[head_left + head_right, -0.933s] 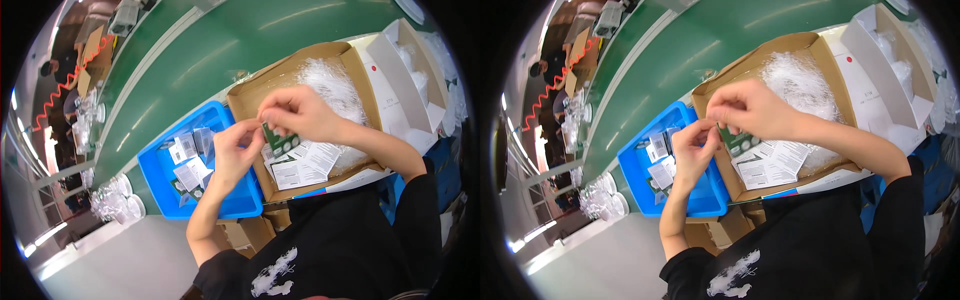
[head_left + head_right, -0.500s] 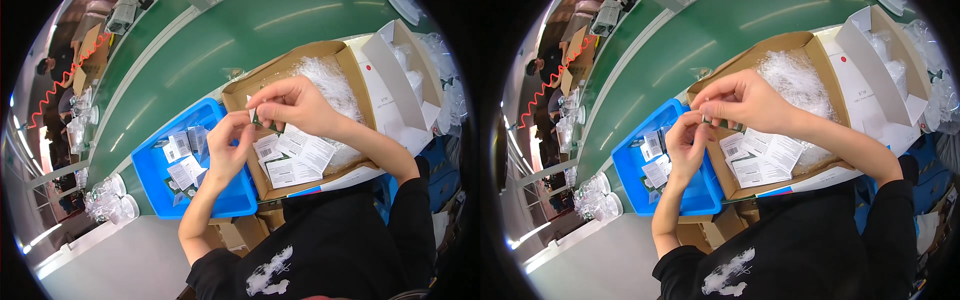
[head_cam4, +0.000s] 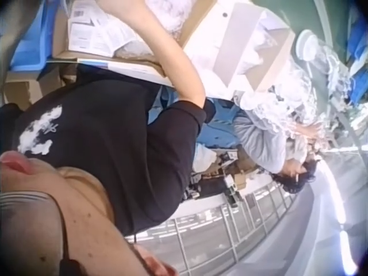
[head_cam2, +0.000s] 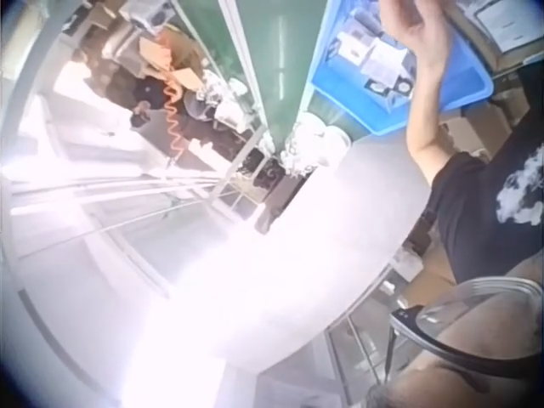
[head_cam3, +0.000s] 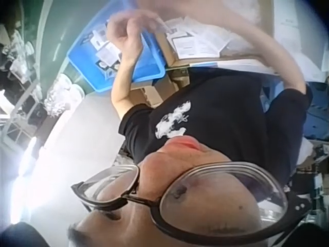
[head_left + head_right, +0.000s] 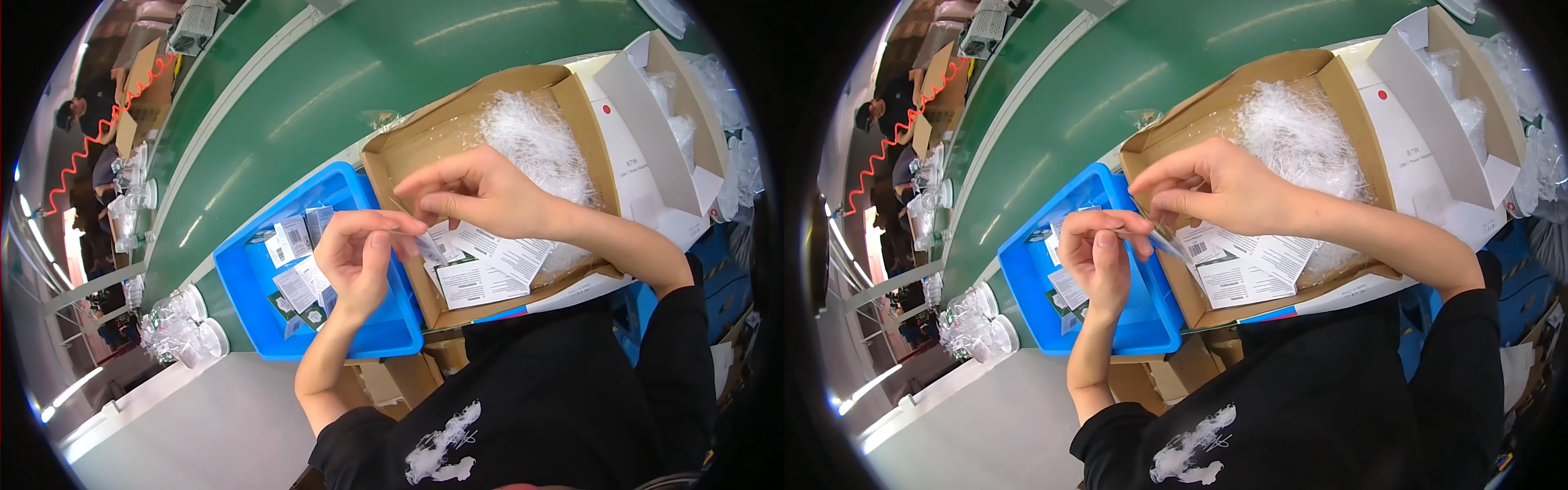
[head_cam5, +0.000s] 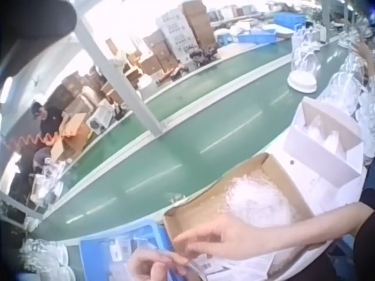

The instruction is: Assembling or packaging light bulb components on a production line.

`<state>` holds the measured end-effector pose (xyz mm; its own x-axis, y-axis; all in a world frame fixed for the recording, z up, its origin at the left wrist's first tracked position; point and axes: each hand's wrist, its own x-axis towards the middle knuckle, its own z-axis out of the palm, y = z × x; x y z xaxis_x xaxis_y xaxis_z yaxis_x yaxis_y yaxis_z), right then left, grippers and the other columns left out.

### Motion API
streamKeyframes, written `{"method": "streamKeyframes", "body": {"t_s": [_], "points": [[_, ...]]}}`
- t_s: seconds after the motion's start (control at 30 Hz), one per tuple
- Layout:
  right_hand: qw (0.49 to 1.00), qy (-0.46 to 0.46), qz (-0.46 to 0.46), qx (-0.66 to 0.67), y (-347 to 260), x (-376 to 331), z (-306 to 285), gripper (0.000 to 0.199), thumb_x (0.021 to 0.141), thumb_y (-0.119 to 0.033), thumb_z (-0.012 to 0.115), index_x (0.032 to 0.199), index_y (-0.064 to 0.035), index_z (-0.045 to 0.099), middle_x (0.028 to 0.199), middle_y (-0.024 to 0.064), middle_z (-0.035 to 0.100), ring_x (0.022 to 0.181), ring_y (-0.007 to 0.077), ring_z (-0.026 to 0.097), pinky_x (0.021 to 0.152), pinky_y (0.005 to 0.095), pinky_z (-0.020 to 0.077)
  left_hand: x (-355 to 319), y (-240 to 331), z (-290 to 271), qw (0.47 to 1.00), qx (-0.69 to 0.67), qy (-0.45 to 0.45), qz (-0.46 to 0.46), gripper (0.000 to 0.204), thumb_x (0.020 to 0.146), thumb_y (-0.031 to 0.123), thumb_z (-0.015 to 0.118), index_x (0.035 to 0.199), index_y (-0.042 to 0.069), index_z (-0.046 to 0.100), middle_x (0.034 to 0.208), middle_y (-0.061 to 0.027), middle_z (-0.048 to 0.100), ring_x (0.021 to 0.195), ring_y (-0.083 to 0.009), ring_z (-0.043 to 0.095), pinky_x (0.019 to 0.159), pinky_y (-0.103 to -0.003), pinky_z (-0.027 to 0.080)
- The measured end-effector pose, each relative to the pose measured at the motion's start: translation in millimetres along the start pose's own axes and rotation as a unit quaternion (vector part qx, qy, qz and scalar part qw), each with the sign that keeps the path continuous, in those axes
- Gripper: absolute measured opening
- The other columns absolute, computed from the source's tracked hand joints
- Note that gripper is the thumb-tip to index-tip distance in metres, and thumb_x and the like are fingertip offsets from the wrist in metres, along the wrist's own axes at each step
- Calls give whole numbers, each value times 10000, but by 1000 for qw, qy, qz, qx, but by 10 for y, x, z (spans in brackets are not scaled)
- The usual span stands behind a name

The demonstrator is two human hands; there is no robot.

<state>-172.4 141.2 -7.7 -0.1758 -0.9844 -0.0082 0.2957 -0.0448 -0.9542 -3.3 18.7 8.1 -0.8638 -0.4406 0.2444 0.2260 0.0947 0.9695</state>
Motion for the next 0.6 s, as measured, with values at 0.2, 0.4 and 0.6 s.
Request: {"method": "streamKeyframes", "body": {"t_s": [0.2,0.4,0.6], "points": [[997,20,21,76,51,12,-20,138,900,-82,621,1013,-9,594,849,43,679,813,100,653,603,203,498,17,-73,-48,999,-40,27,-15,109,972,128,484,989,20,485,895,-201,664,784,-221,645,695,-336,536],[992,9,10,125,78,13,-17,120,854,-86,692,912,-16,613,837,50,669,770,94,641,609,208,504,95,-152,-74,942,-295,95,-131,154,980,221,493,1004,72,461,883,-166,661,943,-253,624,869,-374,473],[995,46,-67,60,164,18,36,119,846,-71,696,916,-3,629,831,35,651,765,74,610,658,213,509,33,-290,-87,971,-207,71,-97,125,959,130,525,1030,34,562,922,-132,654,888,-195,598,826,-333,461]]}}
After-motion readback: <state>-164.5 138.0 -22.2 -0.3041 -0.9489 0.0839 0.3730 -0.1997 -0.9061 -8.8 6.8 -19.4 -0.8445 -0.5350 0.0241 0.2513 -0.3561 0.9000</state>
